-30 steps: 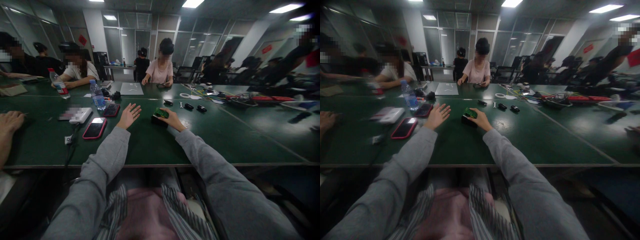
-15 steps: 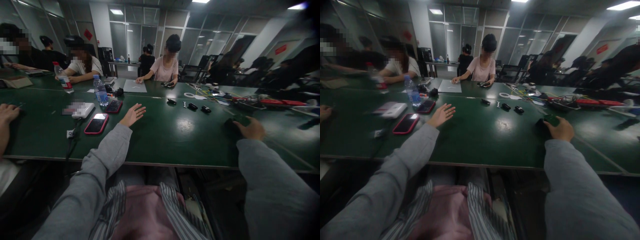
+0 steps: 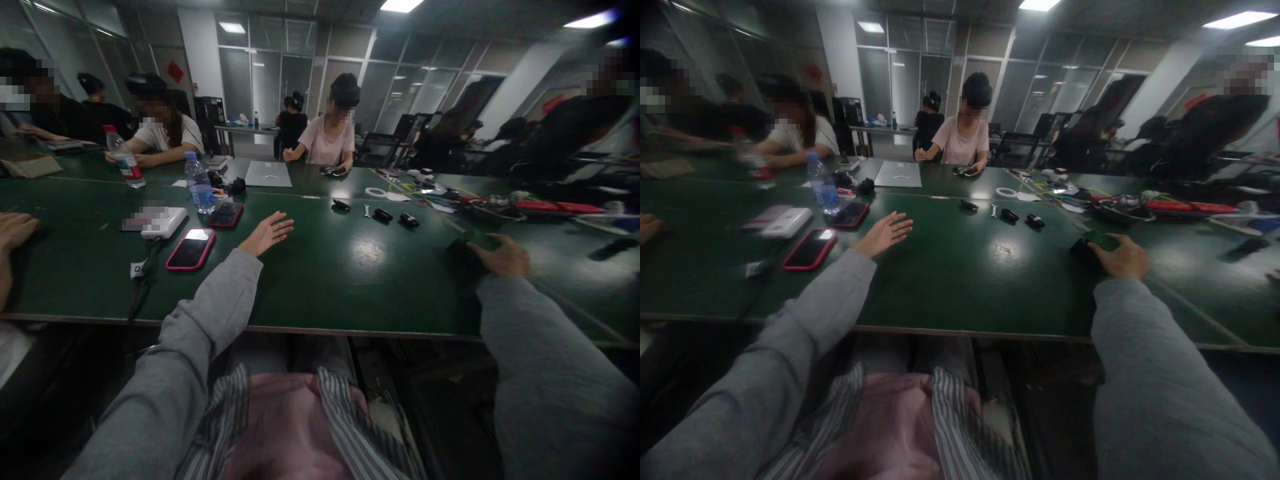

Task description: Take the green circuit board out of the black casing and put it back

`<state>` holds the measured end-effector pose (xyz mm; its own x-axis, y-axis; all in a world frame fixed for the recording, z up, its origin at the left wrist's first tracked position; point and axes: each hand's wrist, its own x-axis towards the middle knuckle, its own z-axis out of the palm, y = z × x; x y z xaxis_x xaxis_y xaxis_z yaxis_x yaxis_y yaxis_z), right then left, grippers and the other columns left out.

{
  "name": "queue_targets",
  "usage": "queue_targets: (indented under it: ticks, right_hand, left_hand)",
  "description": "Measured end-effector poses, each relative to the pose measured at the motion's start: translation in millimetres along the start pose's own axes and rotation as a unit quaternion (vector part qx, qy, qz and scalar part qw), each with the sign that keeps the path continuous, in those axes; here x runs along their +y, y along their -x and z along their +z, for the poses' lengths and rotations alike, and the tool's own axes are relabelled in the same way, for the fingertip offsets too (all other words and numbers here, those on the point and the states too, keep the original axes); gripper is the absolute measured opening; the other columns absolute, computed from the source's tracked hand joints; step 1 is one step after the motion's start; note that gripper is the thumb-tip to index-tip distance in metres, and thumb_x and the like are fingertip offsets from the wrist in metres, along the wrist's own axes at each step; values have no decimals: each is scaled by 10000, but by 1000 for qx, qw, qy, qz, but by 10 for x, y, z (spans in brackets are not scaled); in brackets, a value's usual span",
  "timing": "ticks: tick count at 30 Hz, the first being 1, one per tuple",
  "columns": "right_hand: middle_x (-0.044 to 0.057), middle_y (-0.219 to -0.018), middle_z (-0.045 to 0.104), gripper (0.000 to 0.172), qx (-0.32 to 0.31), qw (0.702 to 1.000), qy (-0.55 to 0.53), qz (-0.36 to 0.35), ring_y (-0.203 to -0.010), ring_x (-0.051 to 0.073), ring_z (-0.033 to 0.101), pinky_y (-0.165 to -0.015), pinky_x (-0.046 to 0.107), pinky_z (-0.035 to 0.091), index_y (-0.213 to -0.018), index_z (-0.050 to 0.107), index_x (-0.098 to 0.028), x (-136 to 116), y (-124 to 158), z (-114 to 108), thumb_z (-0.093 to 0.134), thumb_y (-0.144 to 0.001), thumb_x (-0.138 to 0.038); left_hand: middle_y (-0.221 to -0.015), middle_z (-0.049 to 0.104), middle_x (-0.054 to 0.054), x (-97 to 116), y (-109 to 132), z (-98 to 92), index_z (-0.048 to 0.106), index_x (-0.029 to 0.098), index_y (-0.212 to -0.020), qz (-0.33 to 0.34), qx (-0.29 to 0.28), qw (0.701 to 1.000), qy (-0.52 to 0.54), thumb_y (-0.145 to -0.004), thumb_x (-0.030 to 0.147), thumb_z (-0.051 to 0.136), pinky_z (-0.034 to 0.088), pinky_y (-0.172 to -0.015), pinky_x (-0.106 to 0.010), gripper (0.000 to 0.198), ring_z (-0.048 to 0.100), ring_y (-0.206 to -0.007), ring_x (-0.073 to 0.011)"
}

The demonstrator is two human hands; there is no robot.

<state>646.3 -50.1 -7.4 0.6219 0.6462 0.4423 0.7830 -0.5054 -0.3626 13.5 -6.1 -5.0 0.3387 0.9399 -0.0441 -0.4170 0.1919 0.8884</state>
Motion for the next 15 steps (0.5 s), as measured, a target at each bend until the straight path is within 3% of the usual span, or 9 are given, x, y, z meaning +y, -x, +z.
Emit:
queue_targets:
  ticks: [7,15]
  right_hand:
    - [223,-1237,645,643,3,1000,-2,28,-1062,291,611,-796,420,417,-1307,645,-279,53,-117,83,811,-731,-512]
    - [227,-1188,662,583,14,1000,8,18,-1012,287,625,-772,403,414,-1312,656,-250,35,-57,97,793,-777,-437]
  left_hand:
    - [-1386,611,-134,8,17,17,586,219,-1245,-6,-3,1000,-14,-882,509,625,434,-1018,-407,466,570,-1271,-279]
    - [-1376,618,-142,10,42,37,584,214,-1268,-9,-4,999,-30,-885,509,617,423,-1033,-422,484,567,-1274,-291]
